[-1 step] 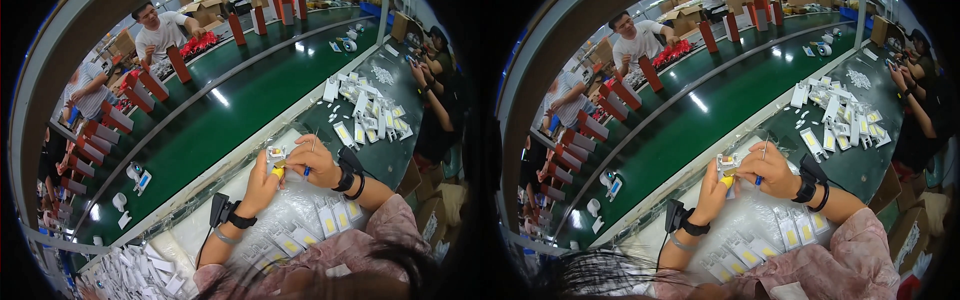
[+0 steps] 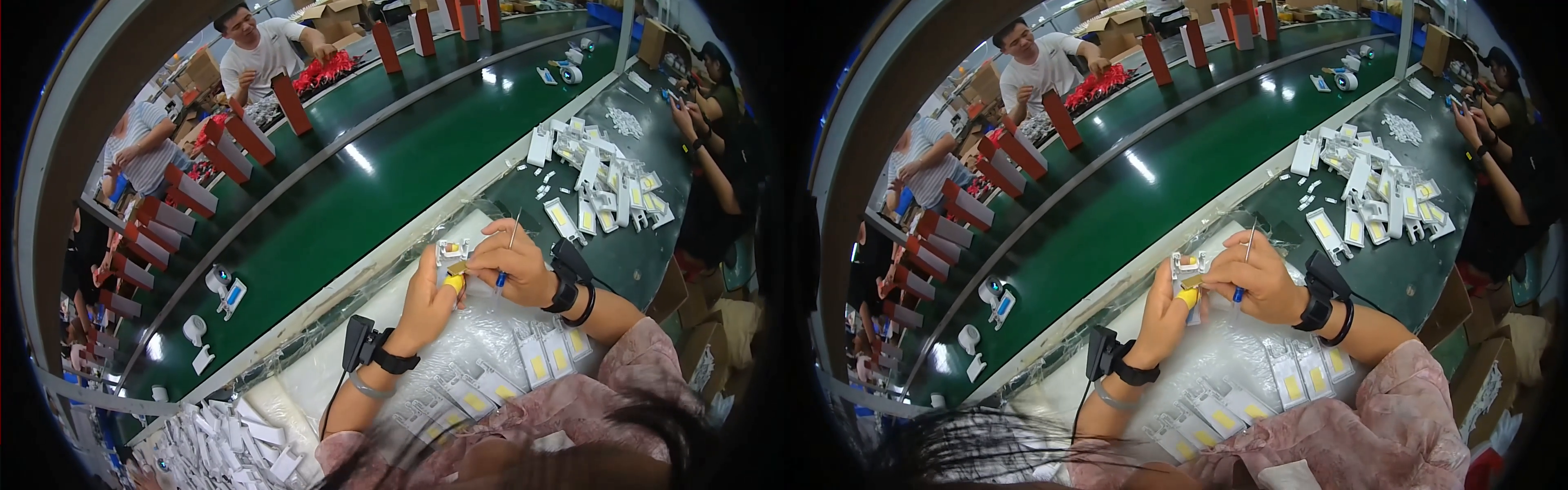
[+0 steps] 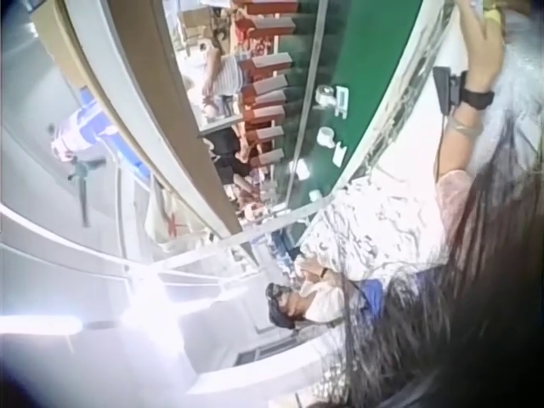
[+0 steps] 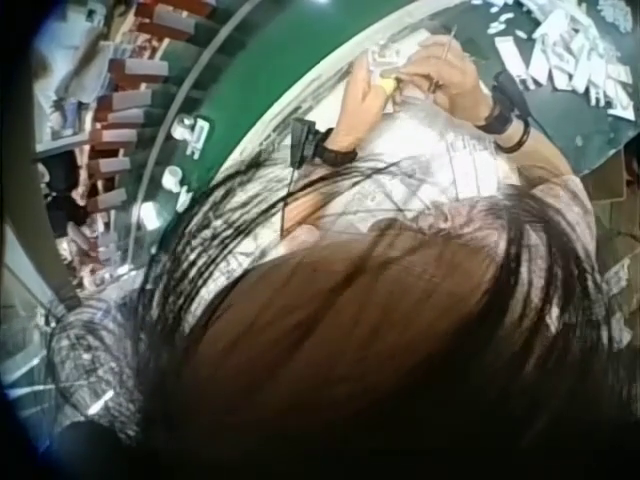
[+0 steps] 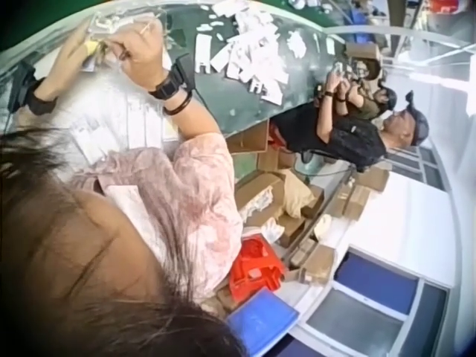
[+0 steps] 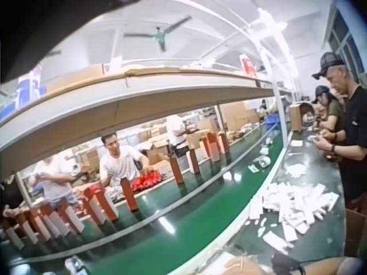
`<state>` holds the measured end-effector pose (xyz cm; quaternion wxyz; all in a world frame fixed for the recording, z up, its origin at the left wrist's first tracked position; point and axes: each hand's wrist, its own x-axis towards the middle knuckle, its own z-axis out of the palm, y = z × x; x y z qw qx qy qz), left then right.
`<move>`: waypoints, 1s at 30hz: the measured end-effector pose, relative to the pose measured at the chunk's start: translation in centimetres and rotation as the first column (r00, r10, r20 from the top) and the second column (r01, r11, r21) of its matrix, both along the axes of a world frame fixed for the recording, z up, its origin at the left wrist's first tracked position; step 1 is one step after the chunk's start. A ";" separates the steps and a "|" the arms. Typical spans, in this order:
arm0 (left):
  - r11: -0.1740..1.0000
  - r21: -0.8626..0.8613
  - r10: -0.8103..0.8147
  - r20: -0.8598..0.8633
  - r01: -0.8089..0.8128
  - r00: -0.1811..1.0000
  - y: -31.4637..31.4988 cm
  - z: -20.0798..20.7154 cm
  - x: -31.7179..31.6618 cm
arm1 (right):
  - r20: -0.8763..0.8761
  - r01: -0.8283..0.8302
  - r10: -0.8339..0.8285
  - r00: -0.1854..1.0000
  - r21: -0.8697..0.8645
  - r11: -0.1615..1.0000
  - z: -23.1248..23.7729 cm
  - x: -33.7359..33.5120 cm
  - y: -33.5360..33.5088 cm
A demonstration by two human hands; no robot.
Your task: Assembling and inspecting small LED light modules on a factory production line.
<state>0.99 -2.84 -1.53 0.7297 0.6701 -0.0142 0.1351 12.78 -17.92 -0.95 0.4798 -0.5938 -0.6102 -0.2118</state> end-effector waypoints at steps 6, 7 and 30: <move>0.998 0.066 0.010 0.042 -0.013 0.999 -0.2 0.0 -0.4 | 0.032 0.003 -0.004 0.999 0.018 1.000 0.2 -0.2 0.0; 0.998 0.057 0.004 0.049 -0.007 0.999 -0.1 -0.1 -0.4 | 0.032 0.001 -0.001 0.999 0.019 1.000 0.2 -0.2 0.0; 0.984 0.162 0.070 0.040 -0.075 0.997 -0.1 0.3 -1.5 | -0.009 0.012 -0.012 1.000 0.034 0.999 0.0 -0.9 0.7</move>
